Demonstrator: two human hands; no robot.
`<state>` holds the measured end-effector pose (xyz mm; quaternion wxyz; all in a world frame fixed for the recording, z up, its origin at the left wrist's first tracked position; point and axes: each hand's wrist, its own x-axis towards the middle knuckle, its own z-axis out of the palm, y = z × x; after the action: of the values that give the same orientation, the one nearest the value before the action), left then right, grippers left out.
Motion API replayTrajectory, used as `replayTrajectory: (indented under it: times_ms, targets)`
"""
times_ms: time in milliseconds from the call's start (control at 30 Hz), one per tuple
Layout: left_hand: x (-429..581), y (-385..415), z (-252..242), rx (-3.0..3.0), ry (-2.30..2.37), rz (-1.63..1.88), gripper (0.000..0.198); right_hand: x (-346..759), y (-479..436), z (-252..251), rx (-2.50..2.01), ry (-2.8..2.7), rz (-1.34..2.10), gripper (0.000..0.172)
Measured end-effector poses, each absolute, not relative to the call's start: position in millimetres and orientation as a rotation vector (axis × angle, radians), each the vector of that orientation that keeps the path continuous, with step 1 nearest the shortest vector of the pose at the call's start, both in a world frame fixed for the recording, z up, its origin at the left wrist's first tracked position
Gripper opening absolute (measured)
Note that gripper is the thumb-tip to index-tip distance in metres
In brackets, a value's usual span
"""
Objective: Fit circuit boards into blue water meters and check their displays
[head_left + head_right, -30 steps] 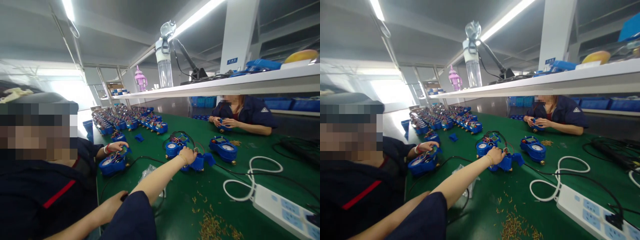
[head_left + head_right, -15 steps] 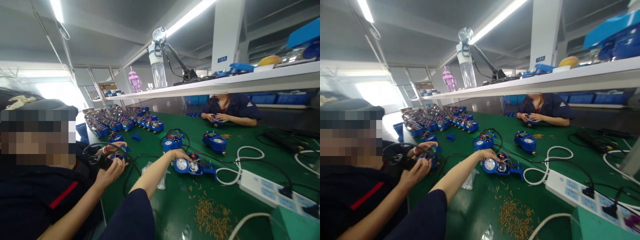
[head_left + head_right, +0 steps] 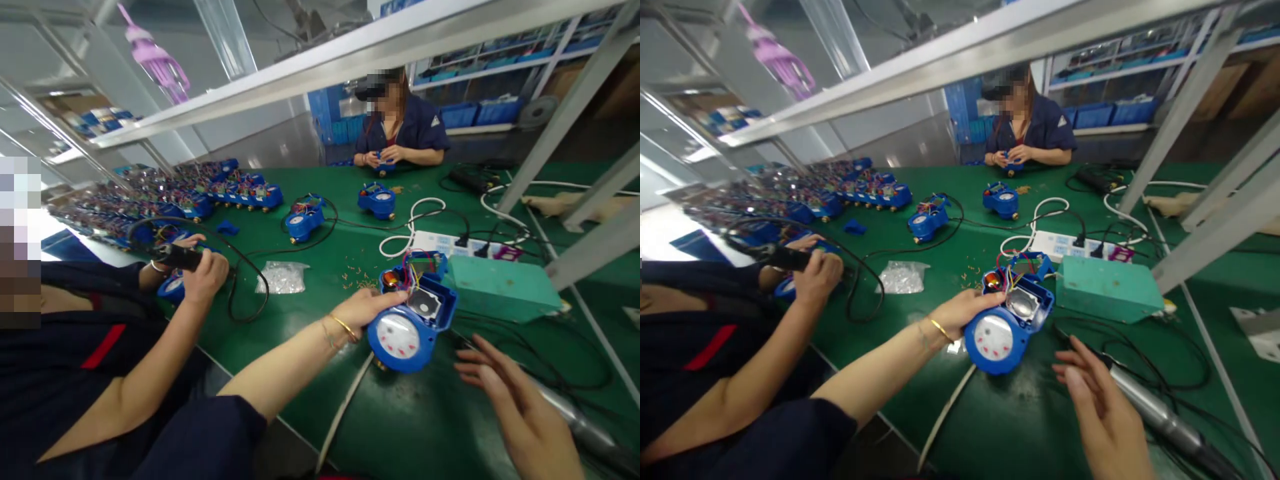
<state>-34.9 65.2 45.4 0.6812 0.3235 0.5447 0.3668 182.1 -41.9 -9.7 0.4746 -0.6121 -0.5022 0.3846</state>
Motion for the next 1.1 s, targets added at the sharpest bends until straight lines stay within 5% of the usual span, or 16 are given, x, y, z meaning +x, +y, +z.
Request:
replayTrajectory:
  times_ms: [300, 733, 933, 1100]
  targets:
    - [45.9, -52.0, -1.6, 0.51, 1.036, 0.914, 0.079, 233.7, -64.5, -31.1, -1.715, -1.294, 1.044, 0.07]
    - [10.1, -50.0, -14.7, 1.193, 1.195, 0.633, 0.057, 212.5, 25.9, 6.2, -1.669, -1.33, 1.169, 0.053]
    - [-11.5, -41.0, 17.0, 1.585, 1.393, 0.346, 0.05, 201.8, 33.5, 11.2, -1.505, -1.292, 1.399, 0.062]
    - [-23.0, -1.1, 47.3, 1.963, 1.602, 1.032, 0.021, 197.7, 29.2, 17.9, -1.396, -1.156, 1.444, 0.068]
